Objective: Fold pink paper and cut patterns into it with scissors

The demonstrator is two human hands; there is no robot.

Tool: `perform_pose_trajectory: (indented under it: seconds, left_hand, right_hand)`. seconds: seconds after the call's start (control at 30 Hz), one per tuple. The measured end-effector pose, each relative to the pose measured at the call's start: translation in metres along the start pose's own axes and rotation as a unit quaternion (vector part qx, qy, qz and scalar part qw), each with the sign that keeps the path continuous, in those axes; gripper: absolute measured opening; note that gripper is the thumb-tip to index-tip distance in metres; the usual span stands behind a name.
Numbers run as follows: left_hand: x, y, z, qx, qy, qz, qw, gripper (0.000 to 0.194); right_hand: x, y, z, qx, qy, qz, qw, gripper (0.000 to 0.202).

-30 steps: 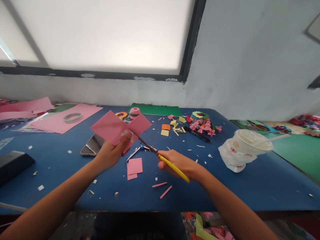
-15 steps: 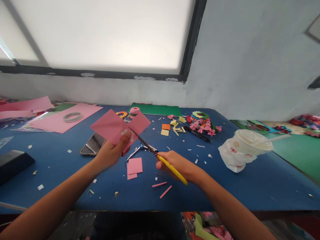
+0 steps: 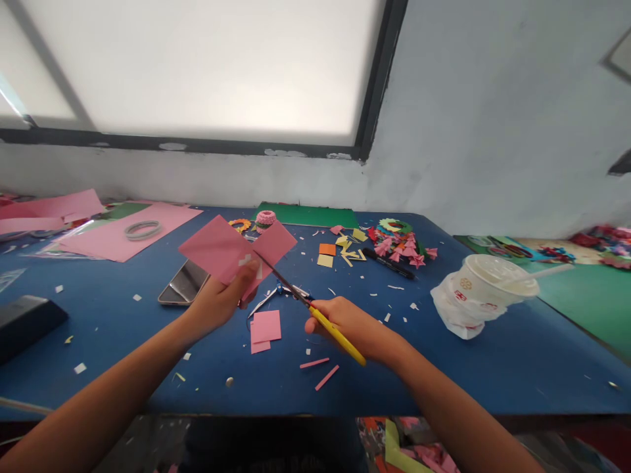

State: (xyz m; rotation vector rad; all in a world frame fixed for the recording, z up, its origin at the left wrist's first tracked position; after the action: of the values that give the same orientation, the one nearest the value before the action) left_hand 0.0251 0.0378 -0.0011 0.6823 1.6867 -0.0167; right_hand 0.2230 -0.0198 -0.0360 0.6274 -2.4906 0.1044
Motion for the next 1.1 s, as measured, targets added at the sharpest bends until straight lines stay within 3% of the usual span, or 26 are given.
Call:
perform_pose_trajectory:
  seconds: [0.2, 0.57, 0.9, 1.1]
  left_hand:
    - [-0.001, -0.001, 0.000, 0.010, -0.026, -0.005, 1.000, 0.044]
    - [-0.005, -0.003, 0.002, 0.098, -0.080, -0.042, 0.991, 0.045]
    - [-0.003, -0.004, 0.007, 0.109, -0.130, -0.030, 0.985, 0.045]
    - [-0.004, -0.006, 0.008, 0.120, -0.137, -0.059, 0.982, 0.042]
  right_hand:
    - [0.002, 0.000, 0.000, -0.001, 0.001, 0.006, 1.000, 0.041]
    - [-0.003, 0.003, 0.007, -0.015, -0.009, 0.009, 1.000, 0.059]
    - [0.011, 0.007, 0.014, -0.016, 0.039, 0.000, 0.999, 0.072]
    - [0.009, 0.010, 0.018, -0.022, 0.068, -0.013, 0.997, 0.075]
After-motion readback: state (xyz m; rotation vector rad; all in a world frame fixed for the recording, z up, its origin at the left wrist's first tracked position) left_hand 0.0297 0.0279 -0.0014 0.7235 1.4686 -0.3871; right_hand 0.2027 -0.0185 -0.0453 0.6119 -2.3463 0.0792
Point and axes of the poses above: each hand's wrist, its own y-axis towards the middle knuckle, its own z-axis out of the palm, x = y × z, the point moved 2 cm from there along y, towards the middle knuckle, and after that the axes turned 13 degrees about -y, right-handed, at the moved point
